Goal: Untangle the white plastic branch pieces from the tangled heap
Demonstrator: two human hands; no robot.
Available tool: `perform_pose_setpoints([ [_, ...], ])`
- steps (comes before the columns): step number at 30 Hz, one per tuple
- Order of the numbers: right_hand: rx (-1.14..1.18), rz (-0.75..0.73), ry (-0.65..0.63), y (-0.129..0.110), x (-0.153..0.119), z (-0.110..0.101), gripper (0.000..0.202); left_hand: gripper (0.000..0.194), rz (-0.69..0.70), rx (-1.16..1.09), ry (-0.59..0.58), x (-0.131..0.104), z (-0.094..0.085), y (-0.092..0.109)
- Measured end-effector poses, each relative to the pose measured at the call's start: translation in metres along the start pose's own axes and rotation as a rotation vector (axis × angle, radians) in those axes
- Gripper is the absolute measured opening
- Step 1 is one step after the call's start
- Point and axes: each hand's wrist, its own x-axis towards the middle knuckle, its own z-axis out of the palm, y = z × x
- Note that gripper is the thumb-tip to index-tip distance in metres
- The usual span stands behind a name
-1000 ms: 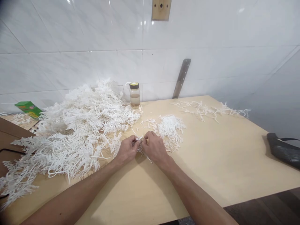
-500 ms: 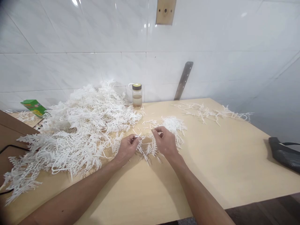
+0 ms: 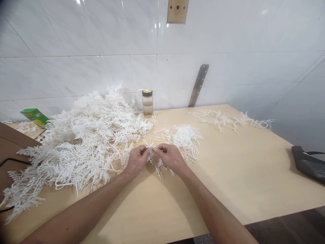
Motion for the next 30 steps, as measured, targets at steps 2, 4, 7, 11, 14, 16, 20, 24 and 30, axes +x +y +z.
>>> perform_pose_setpoints([
  [2,-0.004,0.002,0.013,-0.0023,-0.0004,0.0004,0.032,0.030,-0.018,-0.019,-0.012,0.0001,0.0000,0.0007],
  [4,-0.026,0.013,0.036,-0.0050,-0.0009,0.0009,0.029,0.030,-0.028,-0.016,-0.022,0.0005,-0.0002,-0.0004],
  [7,-0.063,0.017,0.067,-0.0071,-0.0012,0.0020,0.027,0.029,-0.018,0.025,-0.016,0.0017,-0.0002,-0.0044],
  [11,-0.175,-0.035,0.115,-0.0051,-0.0009,0.0039,0.026,0.027,-0.018,0.082,0.020,0.0025,0.0003,-0.0081],
  [14,-0.281,-0.103,0.151,-0.0033,-0.0010,0.0050,0.026,0.027,-0.024,0.097,0.024,0.0022,0.0002,-0.0063],
  [16,-0.340,-0.152,0.170,-0.0028,-0.0015,0.0055,0.026,0.027,-0.016,0.105,0.021,0.0019,-0.0002,-0.0043],
  [20,-0.411,-0.211,0.186,-0.0025,-0.0024,0.0065,0.023,0.026,0.020,0.147,0.043,0.0019,-0.0006,-0.0040],
  [24,-0.352,-0.202,0.171,-0.0022,-0.0026,0.0077,0.023,0.024,0.040,0.169,0.062,0.0024,0.0006,-0.0070],
  [30,-0.105,0.047,0.057,-0.0085,-0.0048,0.0071,0.024,0.021,0.017,0.053,0.014,0.0004,0.0004,-0.0034],
])
